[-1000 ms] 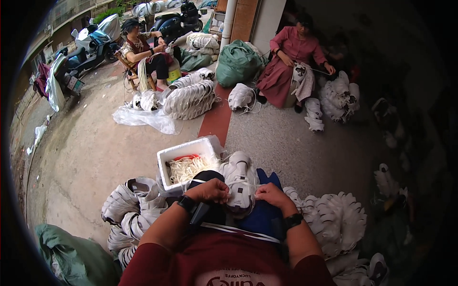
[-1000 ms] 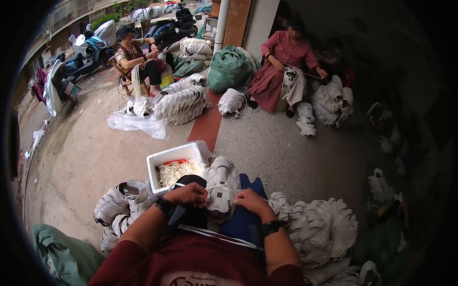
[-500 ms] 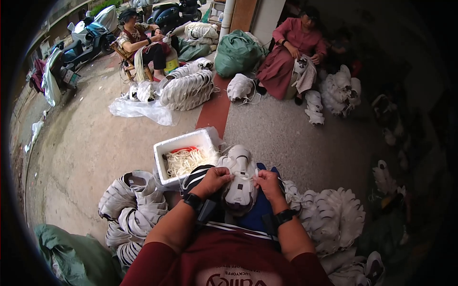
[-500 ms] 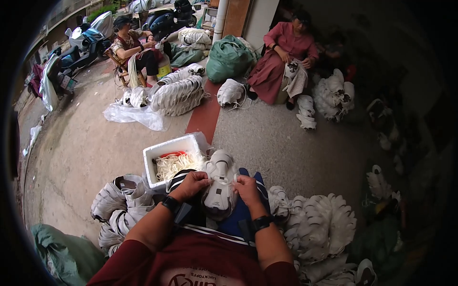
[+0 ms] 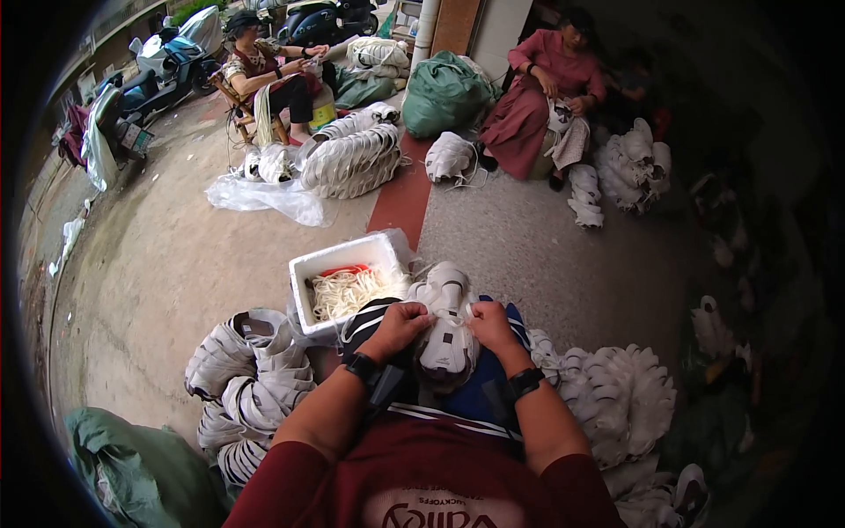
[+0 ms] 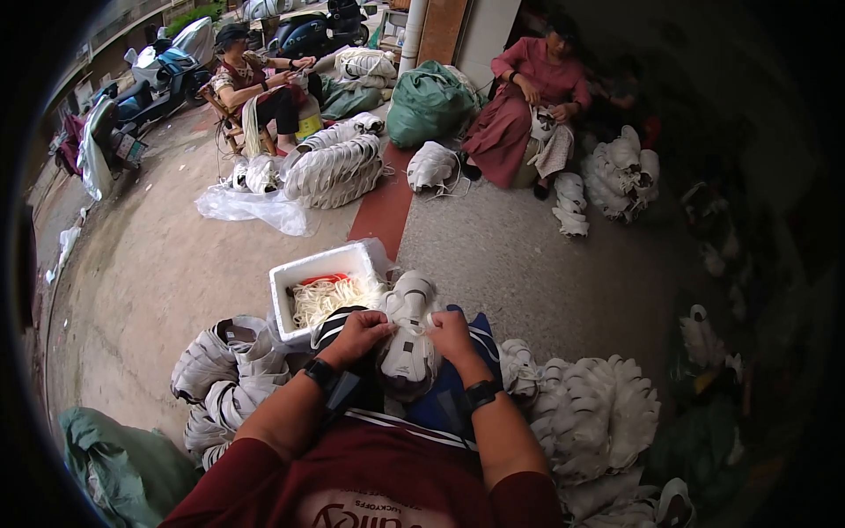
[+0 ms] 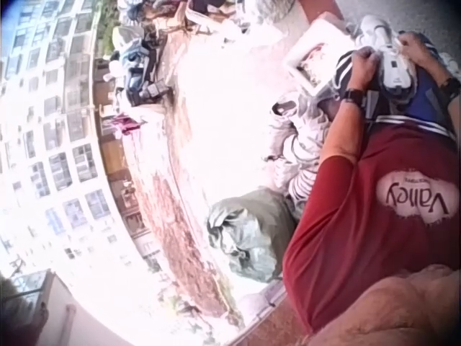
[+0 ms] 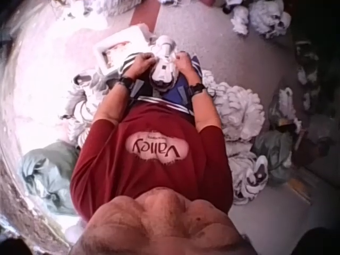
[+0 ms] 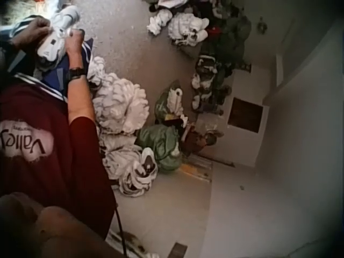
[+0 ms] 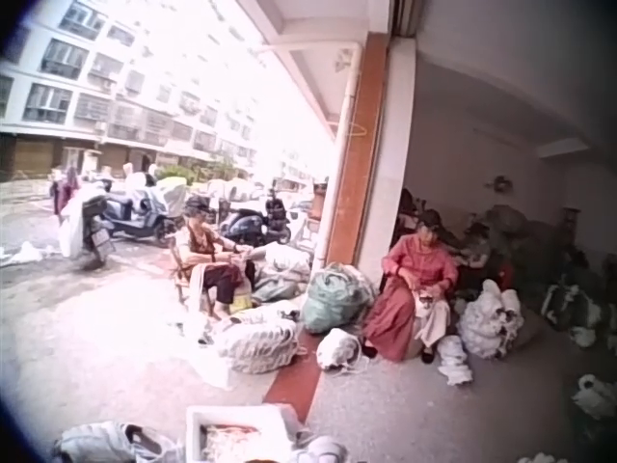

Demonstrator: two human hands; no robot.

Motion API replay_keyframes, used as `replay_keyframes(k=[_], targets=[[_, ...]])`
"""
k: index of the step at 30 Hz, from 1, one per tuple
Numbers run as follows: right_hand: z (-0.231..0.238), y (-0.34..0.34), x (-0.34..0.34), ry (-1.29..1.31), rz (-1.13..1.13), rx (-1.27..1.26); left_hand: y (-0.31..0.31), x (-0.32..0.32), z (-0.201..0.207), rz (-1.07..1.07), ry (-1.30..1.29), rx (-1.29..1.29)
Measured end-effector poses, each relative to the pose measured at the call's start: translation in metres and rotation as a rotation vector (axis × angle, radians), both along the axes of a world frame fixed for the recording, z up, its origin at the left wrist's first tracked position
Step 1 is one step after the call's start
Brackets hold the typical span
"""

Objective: The recorder is lacing a white shoe and securing components together in a manufacturing setting.

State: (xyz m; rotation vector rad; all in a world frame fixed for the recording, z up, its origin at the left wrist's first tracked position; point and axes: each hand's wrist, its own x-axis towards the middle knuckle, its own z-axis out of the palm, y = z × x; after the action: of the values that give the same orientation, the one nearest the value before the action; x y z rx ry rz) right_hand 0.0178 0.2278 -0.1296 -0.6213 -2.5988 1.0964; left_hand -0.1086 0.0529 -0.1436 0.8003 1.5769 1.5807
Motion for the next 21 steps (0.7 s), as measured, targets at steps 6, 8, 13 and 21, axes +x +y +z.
replay_keyframes(k=[6, 8, 13, 21], targets=[[-0.002, -0.02, 0.008, 0.129, -0.329, -0.448, 0.005, 0.003, -0.006, 0.196, -0.02, 0.035], [0.0, -0.033, 0.009, 0.187, -0.355, 0.043, 0.008, 0.005, -0.006, 0.222, 0.004, 0.002], [0.015, -0.054, 0.02, 0.089, -0.131, 0.469, 0.012, 0.012, -0.007, 0.315, 0.227, -0.138], [0.003, -0.045, 0.021, 0.105, -0.17, 0.379, 0.012, 0.014, 0.002, 0.32, 0.435, -0.291]])
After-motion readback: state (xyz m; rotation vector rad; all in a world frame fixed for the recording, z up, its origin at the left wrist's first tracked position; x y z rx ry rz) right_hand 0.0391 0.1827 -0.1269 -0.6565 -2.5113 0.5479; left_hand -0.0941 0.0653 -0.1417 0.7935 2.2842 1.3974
